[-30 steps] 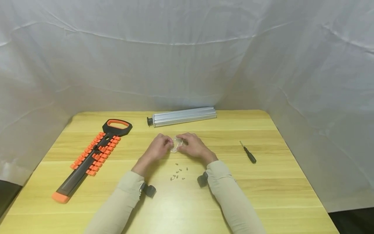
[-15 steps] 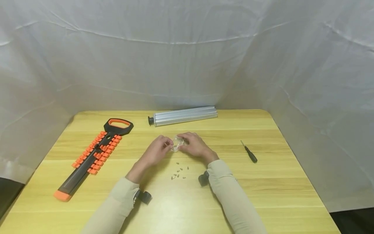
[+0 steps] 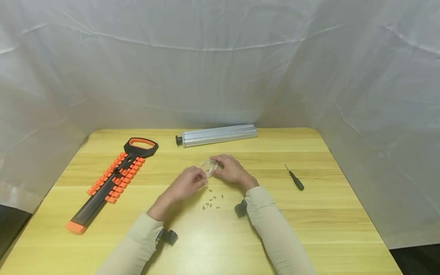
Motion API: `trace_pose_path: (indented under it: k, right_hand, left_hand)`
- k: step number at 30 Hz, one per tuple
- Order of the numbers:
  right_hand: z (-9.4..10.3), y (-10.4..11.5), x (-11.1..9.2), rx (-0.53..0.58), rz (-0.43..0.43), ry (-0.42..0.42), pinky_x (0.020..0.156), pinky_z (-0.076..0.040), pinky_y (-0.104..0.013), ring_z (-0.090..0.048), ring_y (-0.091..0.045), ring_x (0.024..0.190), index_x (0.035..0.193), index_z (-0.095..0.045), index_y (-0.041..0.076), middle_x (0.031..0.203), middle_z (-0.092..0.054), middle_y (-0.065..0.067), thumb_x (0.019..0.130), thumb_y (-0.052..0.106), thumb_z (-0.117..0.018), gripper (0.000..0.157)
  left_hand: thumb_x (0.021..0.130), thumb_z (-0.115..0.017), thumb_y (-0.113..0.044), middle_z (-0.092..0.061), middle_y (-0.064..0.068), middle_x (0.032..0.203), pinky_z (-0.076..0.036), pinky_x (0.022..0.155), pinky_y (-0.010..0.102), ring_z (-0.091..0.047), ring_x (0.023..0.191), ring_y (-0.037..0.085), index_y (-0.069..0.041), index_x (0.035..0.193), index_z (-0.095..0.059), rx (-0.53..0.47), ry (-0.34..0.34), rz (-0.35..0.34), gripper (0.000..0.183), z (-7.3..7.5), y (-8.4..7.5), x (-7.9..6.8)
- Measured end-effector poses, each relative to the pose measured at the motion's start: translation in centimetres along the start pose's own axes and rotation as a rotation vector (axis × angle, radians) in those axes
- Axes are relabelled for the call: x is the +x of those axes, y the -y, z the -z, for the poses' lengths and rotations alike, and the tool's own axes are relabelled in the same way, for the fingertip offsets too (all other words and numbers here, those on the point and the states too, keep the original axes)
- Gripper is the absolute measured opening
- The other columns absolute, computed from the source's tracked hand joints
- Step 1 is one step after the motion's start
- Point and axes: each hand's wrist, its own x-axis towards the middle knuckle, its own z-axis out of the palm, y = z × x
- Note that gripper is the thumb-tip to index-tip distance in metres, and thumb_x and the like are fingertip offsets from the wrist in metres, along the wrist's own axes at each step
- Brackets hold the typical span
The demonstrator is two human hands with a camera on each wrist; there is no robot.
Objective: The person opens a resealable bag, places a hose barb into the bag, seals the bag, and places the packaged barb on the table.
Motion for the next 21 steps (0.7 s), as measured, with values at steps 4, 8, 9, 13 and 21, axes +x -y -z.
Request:
trace_pose_path:
  k: [4,8,9,13,21]
  right_hand:
    - [0.2,-0.1,0.1,-0.003,-0.001,0.000,0.112,-0.031,-0.053,-0.045,-0.028,0.131,0.140,-0.051,0.025,0.142,-0.052,-0.004,0.086,0.032,-0.072,0.059]
    - [0.2,-0.1,0.1,0.012,-0.012,0.005,0.112,-0.030,-0.052,-0.044,-0.027,0.131,0.140,-0.051,0.026,0.141,-0.052,-0.002,0.085,0.032,-0.072,0.059]
    - [0.2,-0.1,0.1,0.016,-0.011,0.004,0.112,-0.030,-0.052,-0.044,-0.027,0.131,0.140,-0.051,0.026,0.141,-0.052,-0.002,0.085,0.031,-0.073,0.059]
    - [0.2,0.0,0.2,0.014,-0.006,-0.001,0.113,-0.030,-0.051,-0.044,-0.027,0.132,0.139,-0.052,0.025,0.141,-0.053,-0.003,0.084,0.032,-0.073,0.059]
    - [0.2,-0.1,0.1,0.008,-0.001,0.004,0.114,-0.029,-0.049,-0.044,-0.028,0.132,0.139,-0.052,0.024,0.141,-0.053,-0.004,0.085,0.030,-0.073,0.058]
  left_hand:
    - [0.090,-0.066,-0.023,-0.064,0.004,0.101,-0.047,0.082,0.035,-0.054,0.093,0.018,-0.013,0.103,-0.070,0.044,0.030,-0.033,0.017,-0.2,-0.2,0.0]
    - [0.088,-0.068,-0.022,-0.065,0.002,0.099,-0.047,0.082,0.036,-0.056,0.092,0.020,-0.014,0.100,-0.071,0.085,0.063,-0.069,0.015,-0.4,-0.3,-0.2]
    - [0.087,-0.068,-0.022,-0.065,0.002,0.099,-0.047,0.082,0.037,-0.056,0.093,0.020,-0.015,0.100,-0.071,0.101,0.069,-0.074,0.014,-0.5,-0.4,-0.2]
    - [0.086,-0.068,-0.024,-0.065,0.000,0.105,-0.047,0.080,0.039,-0.055,0.098,0.022,-0.020,0.101,-0.071,0.161,0.090,-0.072,0.015,-0.8,-0.6,-0.5]
    - [0.085,-0.068,-0.022,-0.064,-0.004,0.101,-0.044,0.074,0.034,-0.052,0.094,0.019,-0.025,0.095,-0.074,0.223,0.084,-0.071,0.011,-1.2,-1.0,-0.7]
